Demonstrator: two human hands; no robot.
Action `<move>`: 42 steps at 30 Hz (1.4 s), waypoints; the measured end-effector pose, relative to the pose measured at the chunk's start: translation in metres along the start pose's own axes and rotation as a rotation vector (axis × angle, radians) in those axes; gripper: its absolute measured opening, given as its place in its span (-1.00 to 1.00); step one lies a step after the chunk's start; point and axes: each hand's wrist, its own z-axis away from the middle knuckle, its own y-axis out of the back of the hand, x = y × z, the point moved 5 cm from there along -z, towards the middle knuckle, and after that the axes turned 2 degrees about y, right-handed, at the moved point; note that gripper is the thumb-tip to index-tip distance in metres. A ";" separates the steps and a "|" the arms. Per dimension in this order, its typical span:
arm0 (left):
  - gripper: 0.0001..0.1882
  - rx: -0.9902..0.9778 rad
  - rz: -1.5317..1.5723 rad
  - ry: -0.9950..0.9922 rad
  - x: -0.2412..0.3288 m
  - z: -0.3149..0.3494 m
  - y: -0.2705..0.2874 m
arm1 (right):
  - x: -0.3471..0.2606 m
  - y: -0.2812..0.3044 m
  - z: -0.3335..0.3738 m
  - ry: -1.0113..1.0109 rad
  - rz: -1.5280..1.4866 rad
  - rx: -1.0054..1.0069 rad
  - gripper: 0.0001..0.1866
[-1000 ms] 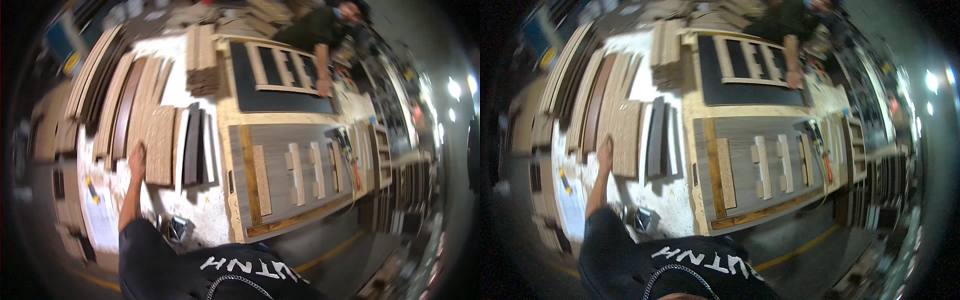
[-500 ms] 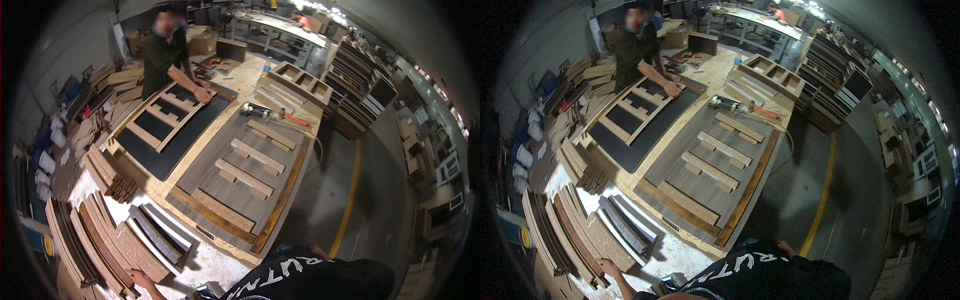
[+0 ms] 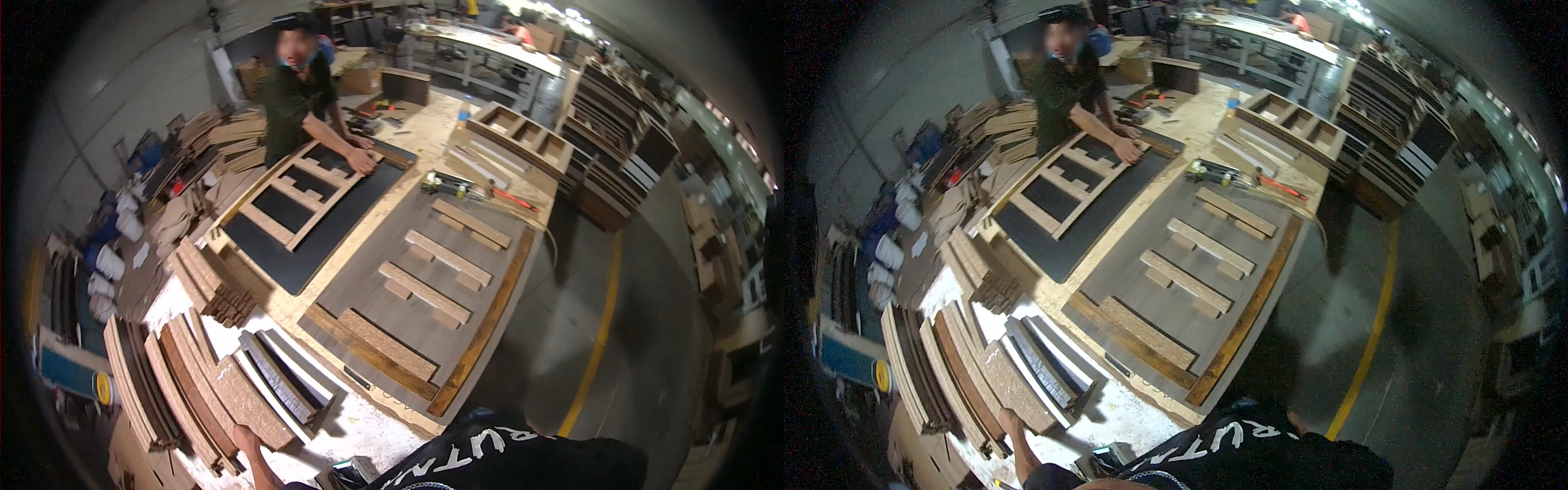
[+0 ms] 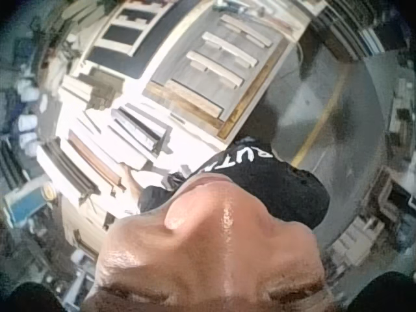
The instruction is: Assembling small wooden frames by placing wood strips onto a base and securing them with a nail gun.
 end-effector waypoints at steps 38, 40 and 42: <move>-0.68 -1.007 0.855 -0.133 0.542 0.263 0.159 | -0.527 0.220 0.041 0.355 -1.924 -0.655 -0.59; -0.61 -1.062 0.725 -0.293 0.578 0.311 0.099 | -0.475 0.264 0.031 0.193 -1.964 -0.378 -0.65; -0.58 -1.073 0.540 -0.484 0.623 0.346 0.080 | -0.405 0.271 0.002 0.221 -2.007 -0.238 -0.62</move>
